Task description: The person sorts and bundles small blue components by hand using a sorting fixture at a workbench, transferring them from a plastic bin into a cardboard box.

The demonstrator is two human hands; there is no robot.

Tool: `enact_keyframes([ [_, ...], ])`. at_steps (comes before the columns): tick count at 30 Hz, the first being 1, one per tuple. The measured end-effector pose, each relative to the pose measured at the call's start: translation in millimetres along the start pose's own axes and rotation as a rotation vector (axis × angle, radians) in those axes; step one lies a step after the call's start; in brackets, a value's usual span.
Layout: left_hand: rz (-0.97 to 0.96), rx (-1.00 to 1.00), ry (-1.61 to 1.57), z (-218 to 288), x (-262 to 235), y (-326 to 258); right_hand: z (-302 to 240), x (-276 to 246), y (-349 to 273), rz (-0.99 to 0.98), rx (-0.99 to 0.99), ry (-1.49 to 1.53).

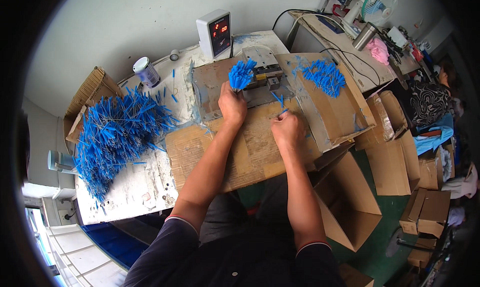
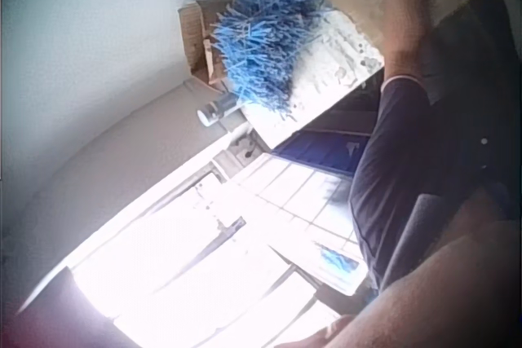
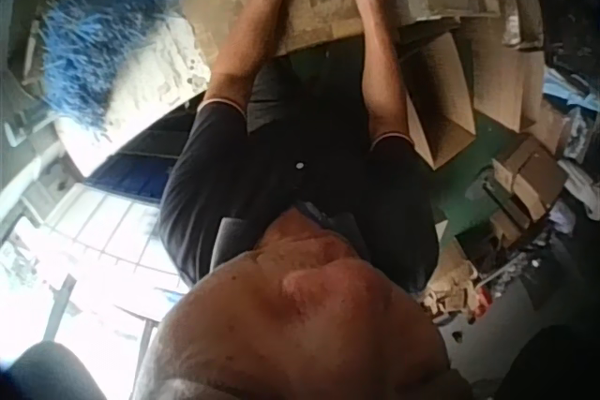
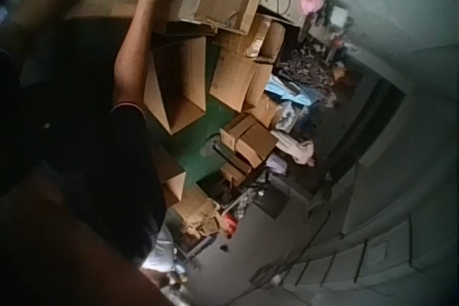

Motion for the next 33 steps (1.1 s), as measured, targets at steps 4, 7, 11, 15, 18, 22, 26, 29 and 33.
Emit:
enact_keyframes([
  [4, -0.007, -0.002, 0.007, -1.7, -2.0, 1.5, -15.1, -10.9, -7.0, 0.045, 0.038, -0.036],
  [7, -0.003, -0.008, 0.001, -1.0, -2.2, 1.2, -18.0, -10.2, -11.7, 0.021, 0.09, -0.073],
  [11, 0.0, -0.017, -0.014, -0.9, -3.1, 2.1, 0.5, -8.3, -0.1, 0.011, 0.103, -0.019],
  [15, 0.04, -0.02, -0.067, -2.8, -8.0, 0.3, 9.8, -8.7, -1.0, 0.13, -0.013, 0.229],
  [18, 0.086, -0.041, -0.096, -4.4, -9.9, -0.9, -1.0, -3.6, 4.4, 0.148, -0.165, 0.378],
  [22, 0.105, -0.028, -0.14, -7.4, -11.2, -0.9, -32.9, 5.5, 34.6, 0.054, -0.267, 0.316],
  [26, 0.077, -0.048, -0.146, -6.6, -8.3, 0.4, -37.5, 8.2, 57.0, 0.1, -0.257, 0.274],
  [29, 0.079, -0.034, -0.129, -5.1, -8.4, 1.1, -38.1, 14.4, 69.1, 0.079, -0.193, 0.13],
  [33, 0.08, -0.025, -0.141, -4.8, -8.6, 0.9, -36.2, 15.4, 74.2, 0.139, -0.183, 0.206],
])
Point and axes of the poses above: each hand's wrist, its own y-axis towards the middle knuckle, its own x-axis out of the palm, z = x × y, the point moved 7 cm from there along y, towards the middle knuckle, and after that the axes turned 12 degrees about -z, right-handed, at the moved point
